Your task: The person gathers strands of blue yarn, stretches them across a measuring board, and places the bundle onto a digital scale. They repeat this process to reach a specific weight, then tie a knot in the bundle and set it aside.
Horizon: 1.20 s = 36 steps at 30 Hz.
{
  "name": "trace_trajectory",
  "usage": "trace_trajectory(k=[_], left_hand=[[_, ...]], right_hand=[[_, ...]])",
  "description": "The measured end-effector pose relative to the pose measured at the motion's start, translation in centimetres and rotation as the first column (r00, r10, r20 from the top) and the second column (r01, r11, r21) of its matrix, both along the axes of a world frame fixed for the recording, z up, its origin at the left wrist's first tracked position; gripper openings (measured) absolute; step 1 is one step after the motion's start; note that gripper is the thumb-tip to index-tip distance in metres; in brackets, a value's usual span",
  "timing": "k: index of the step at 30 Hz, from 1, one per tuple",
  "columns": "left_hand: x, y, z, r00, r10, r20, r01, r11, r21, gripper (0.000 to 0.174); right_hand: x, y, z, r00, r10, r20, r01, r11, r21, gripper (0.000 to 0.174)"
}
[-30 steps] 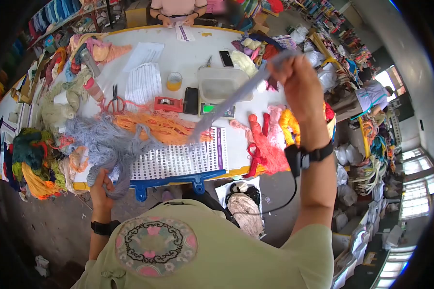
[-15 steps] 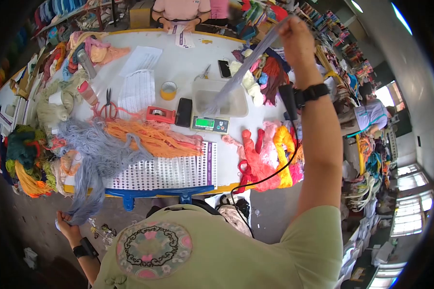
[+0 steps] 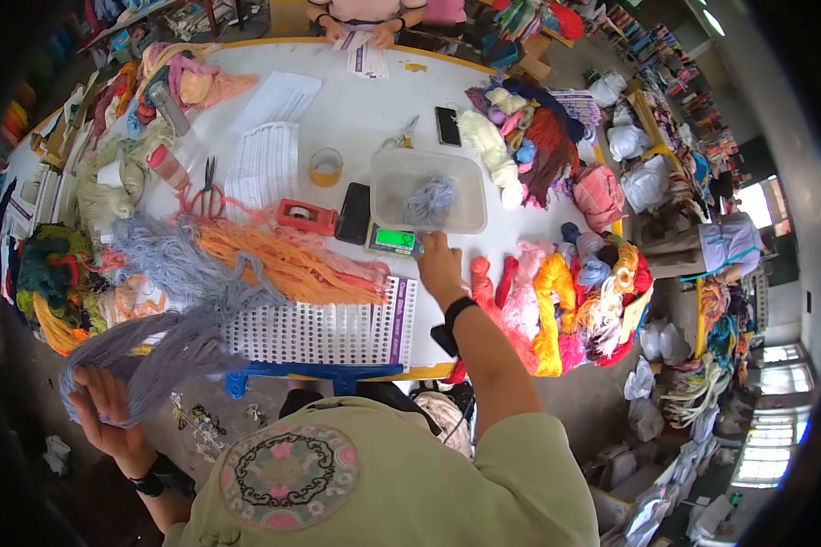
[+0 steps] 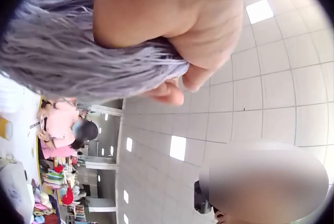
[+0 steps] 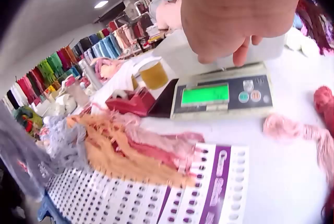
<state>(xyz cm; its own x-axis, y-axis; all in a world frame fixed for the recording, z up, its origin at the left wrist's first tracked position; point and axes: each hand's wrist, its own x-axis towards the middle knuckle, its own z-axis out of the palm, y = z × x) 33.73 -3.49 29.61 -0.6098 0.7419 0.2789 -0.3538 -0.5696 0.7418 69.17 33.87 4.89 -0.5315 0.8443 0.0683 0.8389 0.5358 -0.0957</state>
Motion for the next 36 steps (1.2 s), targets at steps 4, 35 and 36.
trace_trajectory(k=[4, 35, 36], left_hand=[[1.0, 2.0, -2.3, 0.882, 0.16, -0.442, -0.284, 0.93, -0.231, 0.045], [8.6, 8.9, -7.9, 0.94, -0.284, 0.19, 0.337, 0.866, -0.369, 0.029], [8.6, 8.8, -7.8, 0.942, -0.277, 0.19, 0.331, 0.862, -0.385, 0.029]], right_hand=[[0.3, -4.3, 1.0, 0.965, -0.106, -0.239, 0.094, 0.994, -0.062, 0.052], [-12.5, -19.8, 18.0, 0.453, -0.402, -0.796, -0.616, 0.504, -0.605, 0.008], [-12.3, -19.6, 18.2, 0.453, -0.421, -0.786, -0.633, 0.468, -0.616, 0.008]])
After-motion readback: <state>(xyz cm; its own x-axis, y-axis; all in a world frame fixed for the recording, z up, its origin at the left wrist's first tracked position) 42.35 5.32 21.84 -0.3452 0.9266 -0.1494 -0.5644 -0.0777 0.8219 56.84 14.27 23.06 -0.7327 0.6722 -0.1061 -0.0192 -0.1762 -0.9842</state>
